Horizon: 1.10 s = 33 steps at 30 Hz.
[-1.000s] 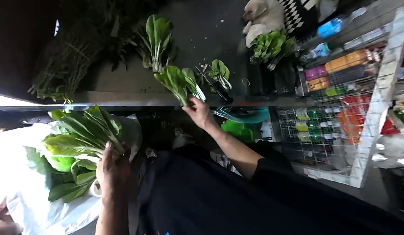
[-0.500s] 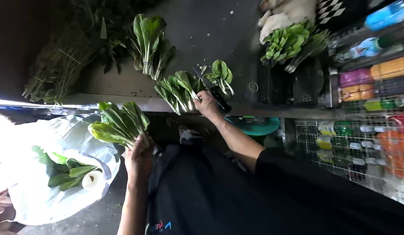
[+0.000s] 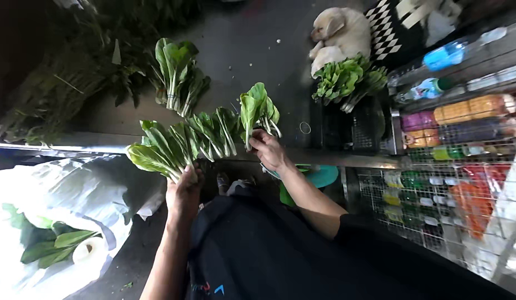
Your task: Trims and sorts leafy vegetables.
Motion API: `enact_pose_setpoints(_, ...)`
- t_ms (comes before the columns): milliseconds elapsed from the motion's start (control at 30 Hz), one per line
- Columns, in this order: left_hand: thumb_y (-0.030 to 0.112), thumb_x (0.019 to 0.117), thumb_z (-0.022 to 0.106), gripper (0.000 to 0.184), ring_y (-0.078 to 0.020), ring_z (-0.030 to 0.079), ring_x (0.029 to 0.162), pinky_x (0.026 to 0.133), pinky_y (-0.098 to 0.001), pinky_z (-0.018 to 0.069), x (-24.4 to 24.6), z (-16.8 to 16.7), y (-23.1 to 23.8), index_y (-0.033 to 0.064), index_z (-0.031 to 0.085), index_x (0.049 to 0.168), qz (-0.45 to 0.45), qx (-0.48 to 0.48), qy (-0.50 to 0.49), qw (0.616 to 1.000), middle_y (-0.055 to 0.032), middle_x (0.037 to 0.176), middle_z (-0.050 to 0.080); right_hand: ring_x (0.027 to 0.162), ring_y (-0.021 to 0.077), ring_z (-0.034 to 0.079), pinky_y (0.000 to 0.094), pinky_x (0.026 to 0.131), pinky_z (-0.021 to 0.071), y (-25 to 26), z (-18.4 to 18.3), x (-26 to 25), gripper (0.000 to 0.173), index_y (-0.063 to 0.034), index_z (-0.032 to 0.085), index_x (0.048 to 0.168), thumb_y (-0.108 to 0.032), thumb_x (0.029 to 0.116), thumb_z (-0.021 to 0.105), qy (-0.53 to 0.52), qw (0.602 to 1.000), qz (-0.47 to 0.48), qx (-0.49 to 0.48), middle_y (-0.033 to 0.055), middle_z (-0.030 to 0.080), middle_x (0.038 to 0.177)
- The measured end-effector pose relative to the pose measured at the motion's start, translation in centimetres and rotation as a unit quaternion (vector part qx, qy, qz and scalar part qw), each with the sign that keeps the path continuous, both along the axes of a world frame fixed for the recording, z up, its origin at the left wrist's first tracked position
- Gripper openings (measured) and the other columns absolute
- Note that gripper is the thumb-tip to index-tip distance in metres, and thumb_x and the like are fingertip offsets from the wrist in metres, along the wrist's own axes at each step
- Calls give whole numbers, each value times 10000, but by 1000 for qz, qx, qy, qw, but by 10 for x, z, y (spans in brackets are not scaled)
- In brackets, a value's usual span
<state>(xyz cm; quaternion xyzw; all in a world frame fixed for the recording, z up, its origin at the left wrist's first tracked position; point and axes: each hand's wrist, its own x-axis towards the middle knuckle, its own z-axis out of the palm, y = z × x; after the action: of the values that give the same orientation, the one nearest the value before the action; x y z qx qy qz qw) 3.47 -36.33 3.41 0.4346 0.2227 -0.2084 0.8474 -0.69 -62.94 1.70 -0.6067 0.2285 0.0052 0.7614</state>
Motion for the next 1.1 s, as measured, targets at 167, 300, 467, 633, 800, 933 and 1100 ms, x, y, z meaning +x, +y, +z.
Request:
enact_pose_setpoints(167,87,1060,420,211,-189,689,783,717,-346,611,1,6,35,62,443,1268,42,-38,0,998,-114,987,670,925,151,659,381,847,586,31,11,11,192,-105,611,1182,-81,992,596,-58,996,65,10,36,661,1042)
enact_pose_setpoints(300,154,1085,417,202,-191,684,767,692,-342,607,4,27,105,65,529,1228,160,-51,-3,986,-118,1007,676,935,175,686,394,853,609,81,10,35,300,-35,625,1220,-133,949,709,-14,969,186,-162,86,683,1057)
enact_pose_setpoints(467,28,1051,465,282,-243,692,869,771,-407,599,-10,54,223,69,461,1329,319,72,-45,944,-148,1077,676,980,197,702,413,921,582,211,3,71,456,15,626,1260,-274,927,742,38,868,422,-257,146,708,1099)
enact_pose_setpoints(633,12,958,566,363,-215,705,888,828,-404,608,-61,59,323,76,479,1304,348,136,-139,917,-102,1024,699,966,177,693,381,918,568,370,8,90,407,-5,655,1213,-289,934,736,-15,796,559,-231,129,707,1079)
enact_pose_setpoints(800,52,935,659,363,-211,717,884,854,-405,608,-91,35,343,70,526,1273,337,95,-167,922,-103,1012,723,954,271,706,492,914,569,444,14,91,388,-18,699,1192,-345,984,689,-139,752,554,-330,161,718,1061)
enact_pose_setpoints(933,10,931,599,399,-173,718,906,869,-387,609,-90,20,321,52,479,1309,276,110,-130,946,-59,1005,723,877,105,720,328,826,618,441,49,68,353,-40,680,1186,-242,913,779,-130,813,542,-165,53,743,1000)
enact_pose_setpoints(1100,64,900,696,327,-157,709,992,930,-432,592,-65,12,298,172,641,1203,172,20,-190,966,2,1057,741,988,87,701,311,907,610,398,46,50,346,-54,697,1173,-60,845,808,-106,923,357,-93,26,733,1081)
